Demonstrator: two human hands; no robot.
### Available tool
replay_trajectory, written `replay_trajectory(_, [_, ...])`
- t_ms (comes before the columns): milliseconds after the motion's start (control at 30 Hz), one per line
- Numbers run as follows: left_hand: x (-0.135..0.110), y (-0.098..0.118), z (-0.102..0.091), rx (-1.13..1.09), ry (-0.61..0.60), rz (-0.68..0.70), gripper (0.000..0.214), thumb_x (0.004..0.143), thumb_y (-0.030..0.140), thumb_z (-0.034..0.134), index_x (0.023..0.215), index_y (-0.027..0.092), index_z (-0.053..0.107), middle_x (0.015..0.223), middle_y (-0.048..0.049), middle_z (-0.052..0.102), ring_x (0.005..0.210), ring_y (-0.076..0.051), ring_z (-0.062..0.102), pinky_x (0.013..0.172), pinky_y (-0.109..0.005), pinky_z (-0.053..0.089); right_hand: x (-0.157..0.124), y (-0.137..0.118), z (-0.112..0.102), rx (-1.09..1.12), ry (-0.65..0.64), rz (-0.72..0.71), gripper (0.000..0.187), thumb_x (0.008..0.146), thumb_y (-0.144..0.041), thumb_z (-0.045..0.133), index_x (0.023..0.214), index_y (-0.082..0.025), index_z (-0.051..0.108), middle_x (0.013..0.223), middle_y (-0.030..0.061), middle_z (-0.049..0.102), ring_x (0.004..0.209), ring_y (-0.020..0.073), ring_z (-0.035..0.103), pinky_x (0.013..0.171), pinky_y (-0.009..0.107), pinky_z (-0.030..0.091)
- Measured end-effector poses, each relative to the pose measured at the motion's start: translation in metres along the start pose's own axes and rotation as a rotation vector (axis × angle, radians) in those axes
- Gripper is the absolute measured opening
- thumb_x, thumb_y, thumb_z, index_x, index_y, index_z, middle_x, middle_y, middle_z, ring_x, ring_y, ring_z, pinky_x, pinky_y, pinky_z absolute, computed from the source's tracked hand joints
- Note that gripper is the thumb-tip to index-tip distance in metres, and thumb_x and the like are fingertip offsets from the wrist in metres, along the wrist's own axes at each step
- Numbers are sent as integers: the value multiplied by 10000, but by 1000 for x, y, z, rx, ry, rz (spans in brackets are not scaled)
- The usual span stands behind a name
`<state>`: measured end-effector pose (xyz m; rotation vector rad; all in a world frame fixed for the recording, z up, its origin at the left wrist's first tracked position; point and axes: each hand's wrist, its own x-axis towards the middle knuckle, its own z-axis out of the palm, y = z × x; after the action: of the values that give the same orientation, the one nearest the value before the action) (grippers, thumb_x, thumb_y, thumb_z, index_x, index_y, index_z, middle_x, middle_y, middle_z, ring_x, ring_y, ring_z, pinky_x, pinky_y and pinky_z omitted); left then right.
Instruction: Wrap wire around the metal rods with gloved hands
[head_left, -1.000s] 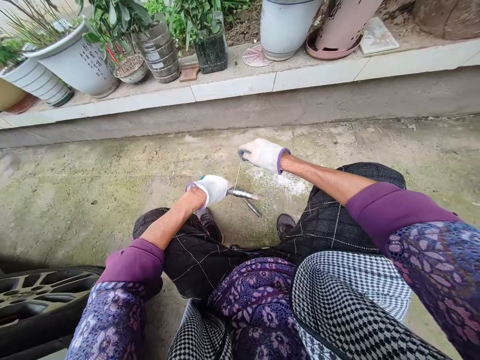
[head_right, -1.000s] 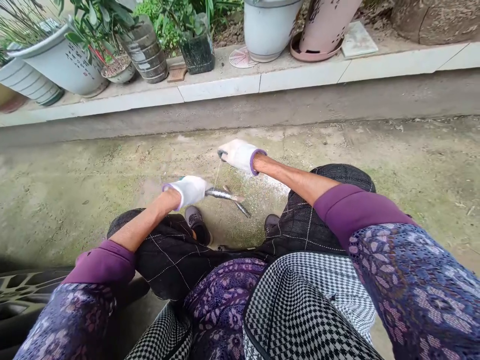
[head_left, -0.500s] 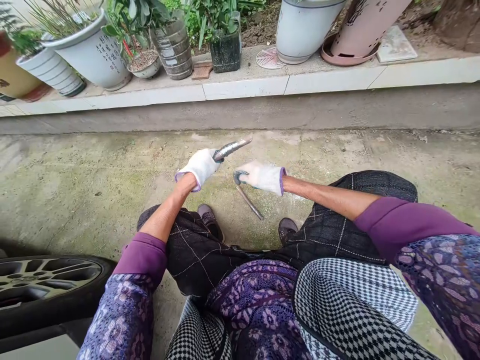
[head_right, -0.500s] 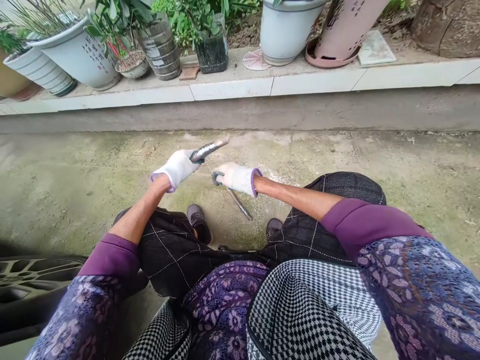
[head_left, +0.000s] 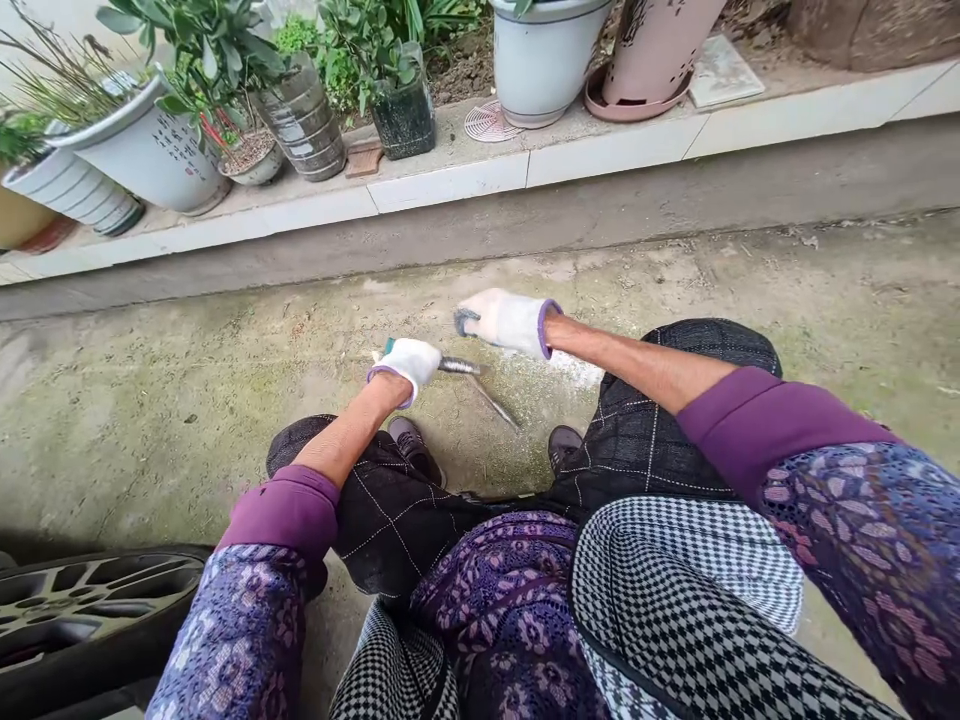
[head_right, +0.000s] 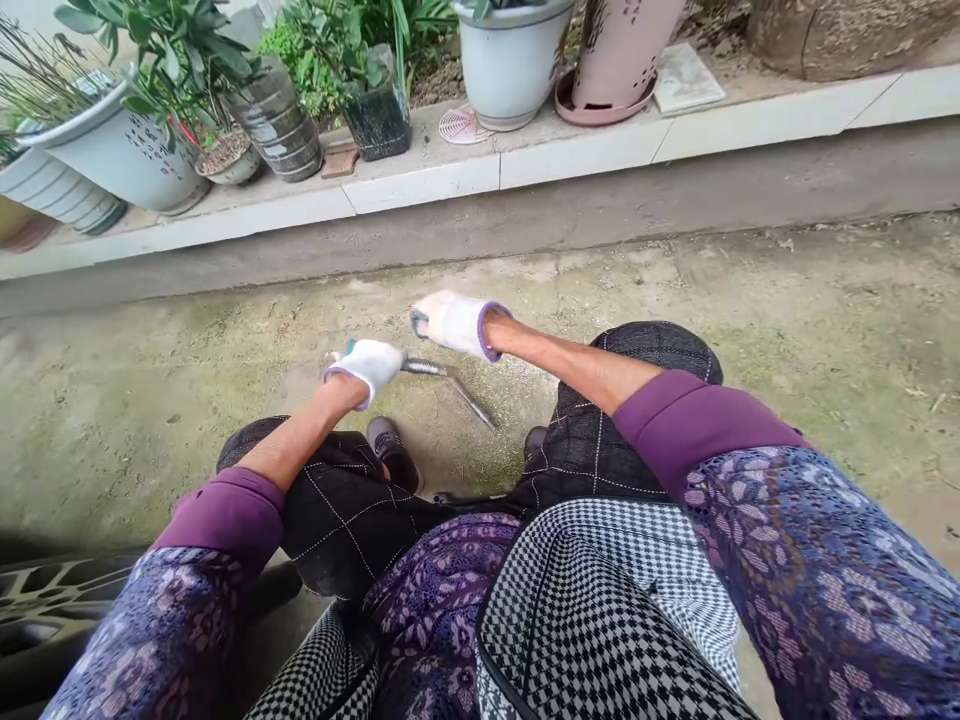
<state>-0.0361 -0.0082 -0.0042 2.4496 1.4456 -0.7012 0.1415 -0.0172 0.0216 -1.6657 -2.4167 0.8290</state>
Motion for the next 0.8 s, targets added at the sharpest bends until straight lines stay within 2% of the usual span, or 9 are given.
replay_trajectory(100, [-4,5,4,39,-7,22,162,880,216,622,953,98,706,807,-172,718,874,-288,691,829,-367,450,12,18,-12,45,79,92,263,914,-175,517,1022,-132,752,870,71,728,689,135,572,616,233,392])
replay_trajectory(167, [-8,4,1,48,9,33,204,891,231,600,1029,127,707,825,-147,725,867,-270,689,818,-347,451,19,30,-12,117,95,176,273,913,-186,517,1028,-137,761,781,47,701,597,113,539,582,224,406])
replay_trajectory(300, [-17,-6,-12,29,62,49,293,934,307,529,1151,200,694,899,-101,737,863,-237,688,791,-303,457,25,42,3,249,-23,264,290,914,-215,515,1076,-159,750,698,18,650,481,94,483,495,223,407])
replay_trajectory(467, [-18,-23,-19,-70,158,-4,344,939,358,496,1181,229,703,976,-88,748,879,-239,709,760,-290,488,16,25,32,217,-216,162,301,913,-352,568,1047,-143,741,651,30,652,528,134,534,495,232,424])
replay_trajectory(600, [-9,-32,-13,-83,214,-81,343,949,281,461,1189,204,694,947,-120,749,866,-262,726,755,-320,520,8,-2,51,146,-285,43,204,869,-283,596,950,-180,752,657,6,652,578,128,554,557,216,419])
replay_trajectory(700, [-3,-32,-5,23,203,-55,351,947,183,442,1197,177,689,945,-156,748,913,-291,736,774,-355,536,1,-14,62,94,-339,-55,203,872,-262,568,929,-201,753,679,7,657,586,142,554,562,235,410])
replay_trajectory(800, [-2,-26,5,112,127,-2,352,913,66,445,1142,107,709,960,-208,744,958,-323,736,802,-401,547,-4,-15,68,57,-327,-95,205,882,-255,548,912,-215,747,710,16,664,602,159,564,571,256,411])
